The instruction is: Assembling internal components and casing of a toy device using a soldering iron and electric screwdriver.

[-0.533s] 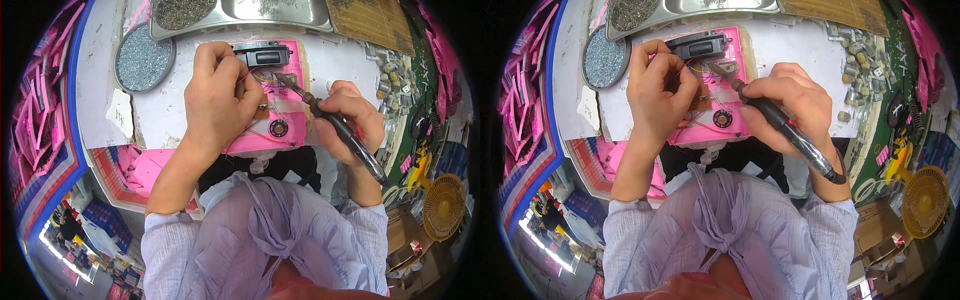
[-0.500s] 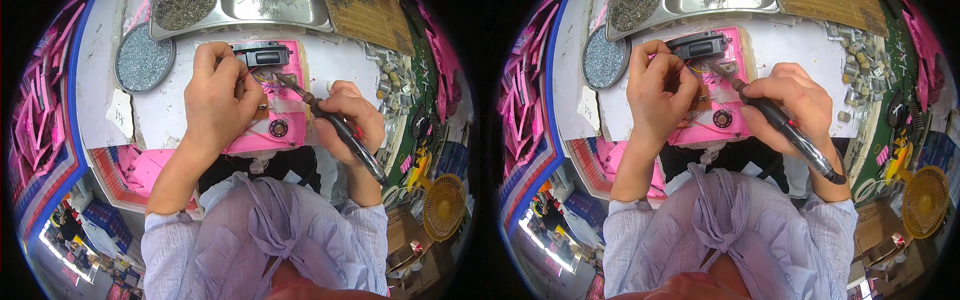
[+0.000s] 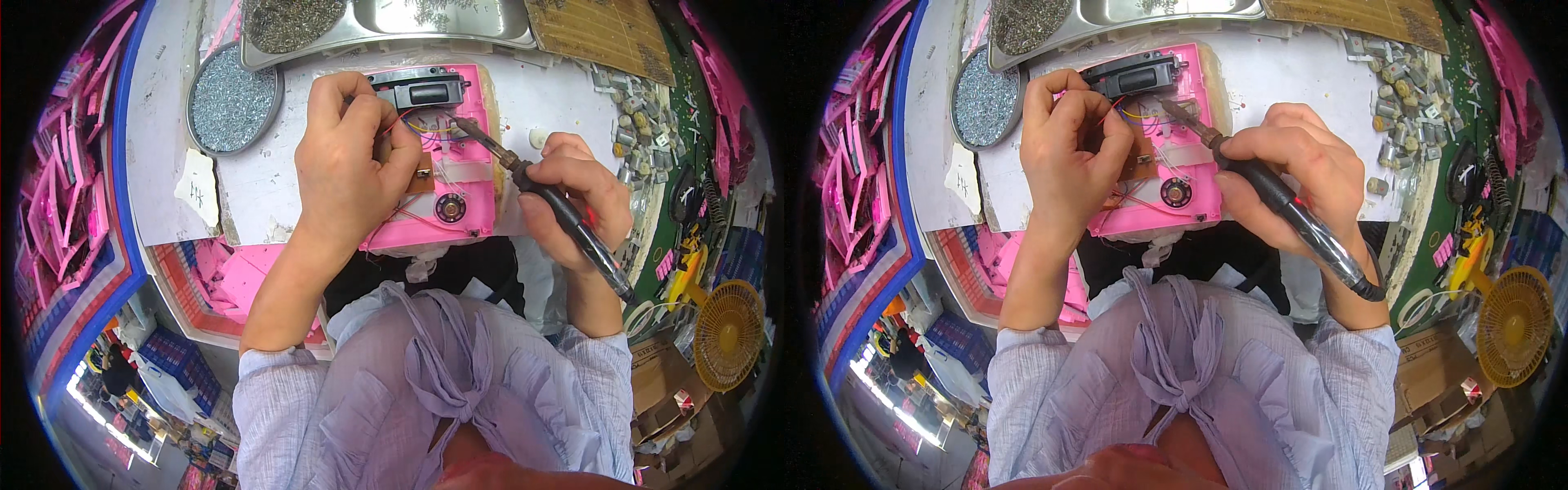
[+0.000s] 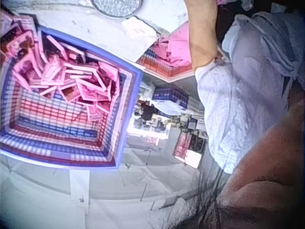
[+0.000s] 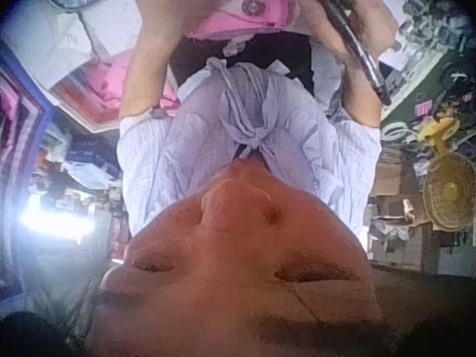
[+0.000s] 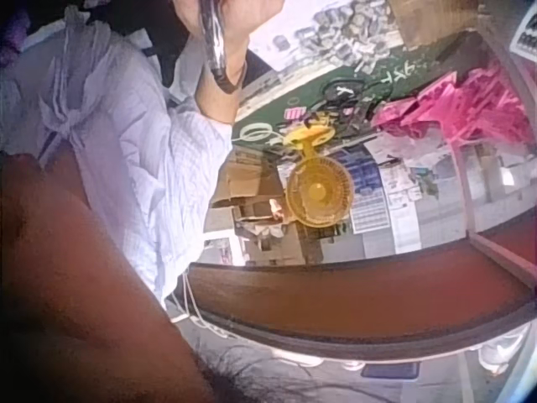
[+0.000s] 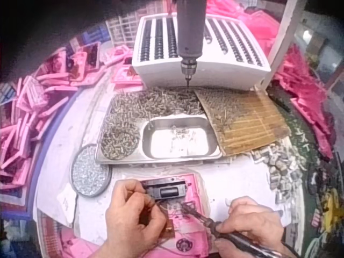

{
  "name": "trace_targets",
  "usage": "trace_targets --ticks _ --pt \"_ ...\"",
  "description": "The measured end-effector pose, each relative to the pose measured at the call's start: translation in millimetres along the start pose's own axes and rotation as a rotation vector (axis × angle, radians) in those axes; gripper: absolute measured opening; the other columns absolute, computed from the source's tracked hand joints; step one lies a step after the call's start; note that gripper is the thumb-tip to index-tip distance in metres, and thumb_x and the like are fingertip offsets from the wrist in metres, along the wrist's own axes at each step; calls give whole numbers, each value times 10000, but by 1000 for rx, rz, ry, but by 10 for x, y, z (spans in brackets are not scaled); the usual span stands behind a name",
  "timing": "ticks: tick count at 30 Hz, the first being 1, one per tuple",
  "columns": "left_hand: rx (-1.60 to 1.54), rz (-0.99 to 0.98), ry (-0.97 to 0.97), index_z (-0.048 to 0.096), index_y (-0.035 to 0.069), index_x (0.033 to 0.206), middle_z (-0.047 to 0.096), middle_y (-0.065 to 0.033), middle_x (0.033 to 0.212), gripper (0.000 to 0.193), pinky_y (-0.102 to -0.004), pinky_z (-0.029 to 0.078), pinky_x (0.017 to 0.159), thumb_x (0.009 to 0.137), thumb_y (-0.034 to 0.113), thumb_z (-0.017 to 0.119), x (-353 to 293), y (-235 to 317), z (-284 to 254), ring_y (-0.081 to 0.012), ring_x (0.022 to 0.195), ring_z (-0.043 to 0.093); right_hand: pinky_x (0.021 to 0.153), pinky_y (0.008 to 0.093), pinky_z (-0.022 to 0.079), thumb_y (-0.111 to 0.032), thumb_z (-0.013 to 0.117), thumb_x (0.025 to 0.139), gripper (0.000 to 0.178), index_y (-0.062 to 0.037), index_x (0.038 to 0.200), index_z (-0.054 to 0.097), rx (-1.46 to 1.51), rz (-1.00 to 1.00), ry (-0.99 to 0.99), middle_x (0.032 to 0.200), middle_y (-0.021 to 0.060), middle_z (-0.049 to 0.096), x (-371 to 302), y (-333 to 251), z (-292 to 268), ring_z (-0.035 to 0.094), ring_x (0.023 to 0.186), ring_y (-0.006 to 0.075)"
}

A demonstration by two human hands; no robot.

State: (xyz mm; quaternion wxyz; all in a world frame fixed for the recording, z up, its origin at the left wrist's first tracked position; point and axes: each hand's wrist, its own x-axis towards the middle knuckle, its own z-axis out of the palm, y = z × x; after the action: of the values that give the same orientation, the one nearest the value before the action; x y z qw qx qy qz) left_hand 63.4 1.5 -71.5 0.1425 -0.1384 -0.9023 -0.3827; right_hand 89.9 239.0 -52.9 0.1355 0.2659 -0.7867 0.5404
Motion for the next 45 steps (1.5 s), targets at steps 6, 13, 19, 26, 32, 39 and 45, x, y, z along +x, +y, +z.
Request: trace_targets --ticks 6,13,19,26,32,39,45 --pt "23 88 25 630 9 807 571 -122 981 132 -343 532 546 716 -2 725 12 -54 17 -230 647 622 610 315 474 18 808 669 315 -9 953 675 -18 -8 -15 794 84 704 67 14 99 572 582 214" --pt "14 86 28 633 12 813 575 -130 988 136 -349 534 552 715 3 728 8 -57 15 -243 658 625 649 324 490 10 798 678 303 -31 953 677 -82 -24 -50 764 73 689 138 49 184 600 580 221" --pt "16 76 23 635 16 811 574 -132 1000 136 -353 541 561 716 12 732 12 -55 10 -247 686 638 653 321 492 9 798 677 307 -34 956 677 -94 -4 -49 756 71 685 157 30 189 601 580 221" --pt "-23 29 8 640 5 818 572 -118 980 122 -314 518 600 725 -13 716 5 -27 -1 -217 729 610 660 319 496 7 799 674 306 -35 954 683 -95 23 -63 752 70 681 156 13 182 607 587 220" --pt "-5 53 20 633 18 804 570 -119 994 128 -354 539 557 721 15 730 3 -50 13 -240 663 632 663 322 498 4 803 671 308 -36 954 687 -90 0 -42 752 71 681 150 24 184 610 596 224" --pt "7 62 33 635 20 804 574 -122 985 130 -360 542 568 716 18 731 9 -54 18 -253 682 634 657 327 490 -2 799 687 293 -16 953 676 -81 2 -66 768 90 684 150 18 172 598 616 229" --pt "5 59 36 636 23 808 575 -123 981 134 -360 543 571 713 17 731 6 -50 20 -254 683 634 636 326 472 -12 796 706 286 3 958 663 -78 1 -90 766 105 680 124 -2 138 574 618 224"
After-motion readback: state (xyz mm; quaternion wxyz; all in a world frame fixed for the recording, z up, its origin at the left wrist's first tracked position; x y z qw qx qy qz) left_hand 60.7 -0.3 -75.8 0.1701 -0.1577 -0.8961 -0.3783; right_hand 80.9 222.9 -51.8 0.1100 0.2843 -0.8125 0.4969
